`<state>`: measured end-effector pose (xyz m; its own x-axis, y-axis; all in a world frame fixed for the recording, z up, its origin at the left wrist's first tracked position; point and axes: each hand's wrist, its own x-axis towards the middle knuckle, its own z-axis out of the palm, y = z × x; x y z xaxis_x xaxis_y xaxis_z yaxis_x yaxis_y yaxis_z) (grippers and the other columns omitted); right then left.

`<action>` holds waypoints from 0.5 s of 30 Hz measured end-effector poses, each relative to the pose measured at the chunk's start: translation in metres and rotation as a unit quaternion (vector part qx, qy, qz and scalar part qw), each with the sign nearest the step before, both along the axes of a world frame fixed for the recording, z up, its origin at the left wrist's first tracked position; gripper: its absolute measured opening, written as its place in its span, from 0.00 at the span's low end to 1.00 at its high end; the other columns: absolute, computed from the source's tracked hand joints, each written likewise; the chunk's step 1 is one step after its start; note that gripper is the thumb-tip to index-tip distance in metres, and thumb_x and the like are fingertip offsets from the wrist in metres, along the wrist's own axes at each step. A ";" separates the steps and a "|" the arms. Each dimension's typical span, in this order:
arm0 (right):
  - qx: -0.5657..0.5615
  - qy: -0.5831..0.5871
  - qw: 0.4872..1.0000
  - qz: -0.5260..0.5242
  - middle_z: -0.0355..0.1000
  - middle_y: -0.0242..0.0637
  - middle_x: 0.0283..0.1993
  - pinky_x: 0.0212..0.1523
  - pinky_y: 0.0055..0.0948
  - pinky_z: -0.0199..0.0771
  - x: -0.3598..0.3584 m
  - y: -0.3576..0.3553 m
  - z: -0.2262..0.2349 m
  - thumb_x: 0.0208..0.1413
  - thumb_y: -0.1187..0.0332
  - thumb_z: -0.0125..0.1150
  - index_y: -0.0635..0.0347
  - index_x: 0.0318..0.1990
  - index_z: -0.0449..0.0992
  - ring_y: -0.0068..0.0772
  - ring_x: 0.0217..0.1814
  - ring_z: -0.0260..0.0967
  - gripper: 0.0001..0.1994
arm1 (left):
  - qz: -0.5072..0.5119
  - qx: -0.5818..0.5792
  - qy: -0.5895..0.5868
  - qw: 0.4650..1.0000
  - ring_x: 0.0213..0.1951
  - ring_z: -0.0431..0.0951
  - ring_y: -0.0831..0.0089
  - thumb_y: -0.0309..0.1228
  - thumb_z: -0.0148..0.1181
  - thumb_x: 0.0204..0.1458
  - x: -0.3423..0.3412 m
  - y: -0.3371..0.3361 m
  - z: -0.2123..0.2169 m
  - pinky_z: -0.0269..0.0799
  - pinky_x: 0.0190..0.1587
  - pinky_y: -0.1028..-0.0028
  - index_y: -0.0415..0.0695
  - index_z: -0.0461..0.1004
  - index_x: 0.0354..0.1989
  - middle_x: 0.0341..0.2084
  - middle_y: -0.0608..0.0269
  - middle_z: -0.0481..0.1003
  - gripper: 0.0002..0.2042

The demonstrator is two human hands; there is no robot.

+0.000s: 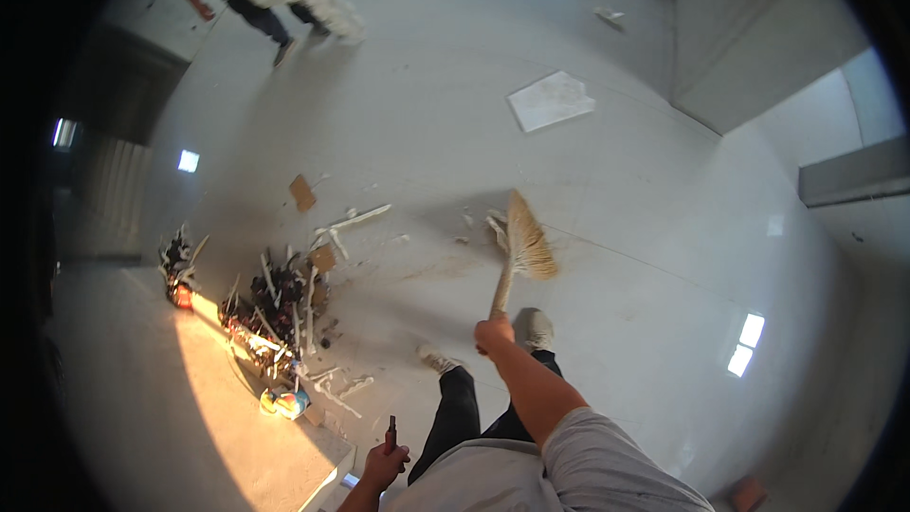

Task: The person sweeps debris on the floor and stairs using a broom, then gathers the debris by hand into a large white bag. The person works in a room with a staircase, moving from the floor to the stairs and back.

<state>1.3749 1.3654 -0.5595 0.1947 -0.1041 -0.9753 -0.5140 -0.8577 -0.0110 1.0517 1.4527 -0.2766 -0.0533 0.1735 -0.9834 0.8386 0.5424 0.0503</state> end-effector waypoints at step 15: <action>0.157 0.121 0.977 0.085 0.69 0.35 0.26 0.16 0.29 0.69 -0.487 0.544 0.052 0.55 0.64 0.62 0.44 0.67 0.64 0.27 0.22 0.68 0.30 | 0.253 0.051 0.104 0.961 0.16 0.72 0.73 0.33 0.60 0.52 -0.588 0.360 -0.050 0.69 0.18 0.73 0.34 0.74 0.33 0.21 0.57 0.75 0.11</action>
